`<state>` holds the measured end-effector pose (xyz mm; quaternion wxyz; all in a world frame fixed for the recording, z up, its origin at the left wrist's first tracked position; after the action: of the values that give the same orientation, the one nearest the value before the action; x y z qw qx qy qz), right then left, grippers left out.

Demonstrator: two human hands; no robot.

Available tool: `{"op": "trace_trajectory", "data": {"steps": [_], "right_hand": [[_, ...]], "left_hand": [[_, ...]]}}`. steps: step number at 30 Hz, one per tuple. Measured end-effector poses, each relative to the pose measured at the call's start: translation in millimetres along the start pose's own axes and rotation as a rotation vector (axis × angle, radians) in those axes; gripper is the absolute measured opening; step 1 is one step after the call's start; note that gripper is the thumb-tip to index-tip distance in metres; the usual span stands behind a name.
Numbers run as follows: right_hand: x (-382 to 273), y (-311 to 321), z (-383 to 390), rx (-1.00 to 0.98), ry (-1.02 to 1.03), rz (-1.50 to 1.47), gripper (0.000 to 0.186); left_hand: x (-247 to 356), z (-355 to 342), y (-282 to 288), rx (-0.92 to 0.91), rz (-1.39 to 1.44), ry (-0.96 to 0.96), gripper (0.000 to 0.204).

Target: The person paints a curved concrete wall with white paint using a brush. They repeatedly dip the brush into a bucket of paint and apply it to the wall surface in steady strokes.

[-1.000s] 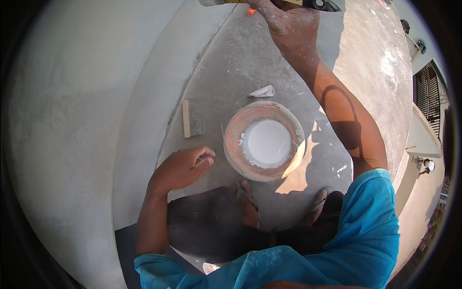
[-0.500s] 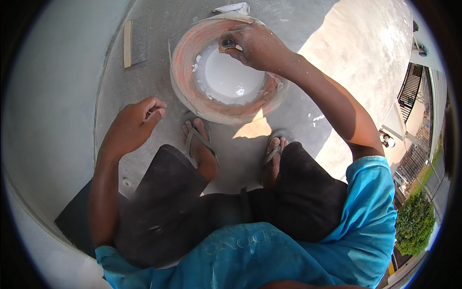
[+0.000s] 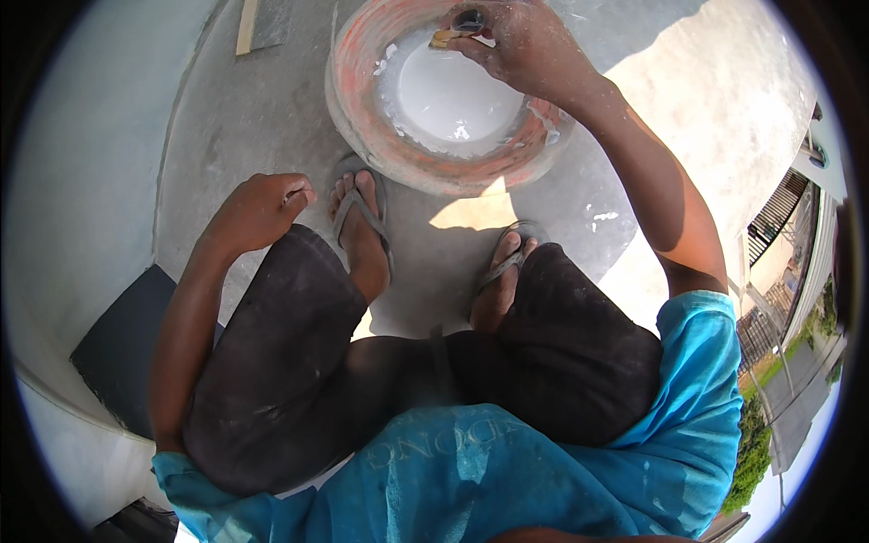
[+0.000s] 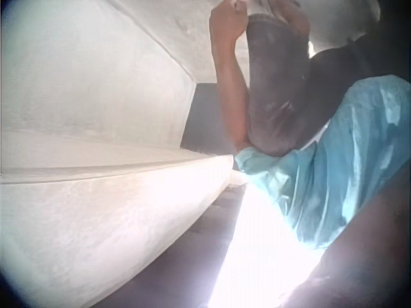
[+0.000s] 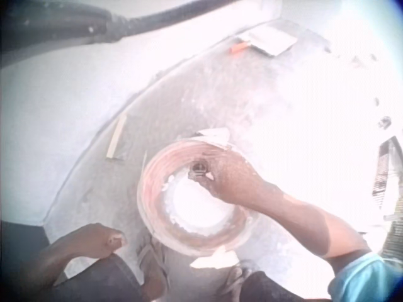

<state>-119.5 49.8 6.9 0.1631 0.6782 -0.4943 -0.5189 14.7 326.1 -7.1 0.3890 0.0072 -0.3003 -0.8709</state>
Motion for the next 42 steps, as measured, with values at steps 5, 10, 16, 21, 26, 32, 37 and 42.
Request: {"op": "trace_trajectory", "data": {"steps": [5,10,16,21,26,32,37,42], "right_hand": [[-17,12,3,-0.122,-0.077,-0.144,0.018],[-24,-13,8,-0.168,-0.011,-0.118,0.019],[-26,-13,11,-0.172,-0.166,-0.316,0.019],[-23,7,9,-0.086,-0.174,-0.2,0.021],[-19,11,11,-0.148,-0.388,-0.039,0.023],[24,9,49,-0.042,-0.772,-0.143,0.027],[62,-11,100,0.266,-1.103,-0.617,0.027],[38,-32,124,0.681,-1.123,-1.223,0.026]], "left_hand": [[-12,8,-8,0.047,-0.038,0.057,0.025],[21,58,-12,0.066,-0.138,0.084,0.025],[26,68,3,0.099,-0.135,0.037,0.022],[-11,8,-3,0.129,-0.099,0.076,0.027],[-41,-32,-22,0.093,0.243,-0.112,0.036],[-4,-66,-22,0.012,0.744,-0.25,0.078],[62,-94,-27,-0.144,1.192,-0.458,0.087],[68,-102,-20,-0.077,1.396,-0.443,0.075]]}}
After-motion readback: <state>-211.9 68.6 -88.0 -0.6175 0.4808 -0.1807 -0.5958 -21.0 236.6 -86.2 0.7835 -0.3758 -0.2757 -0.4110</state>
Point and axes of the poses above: each hand's wrist, its own z-axis away from the middle knuckle, its own y-axis out of the back of the hand, x = y × z, the point moved 9 cm from there along -z, towards the middle knuckle, and after that the axes turned 5 degrees about z, right-handed, at the moved point
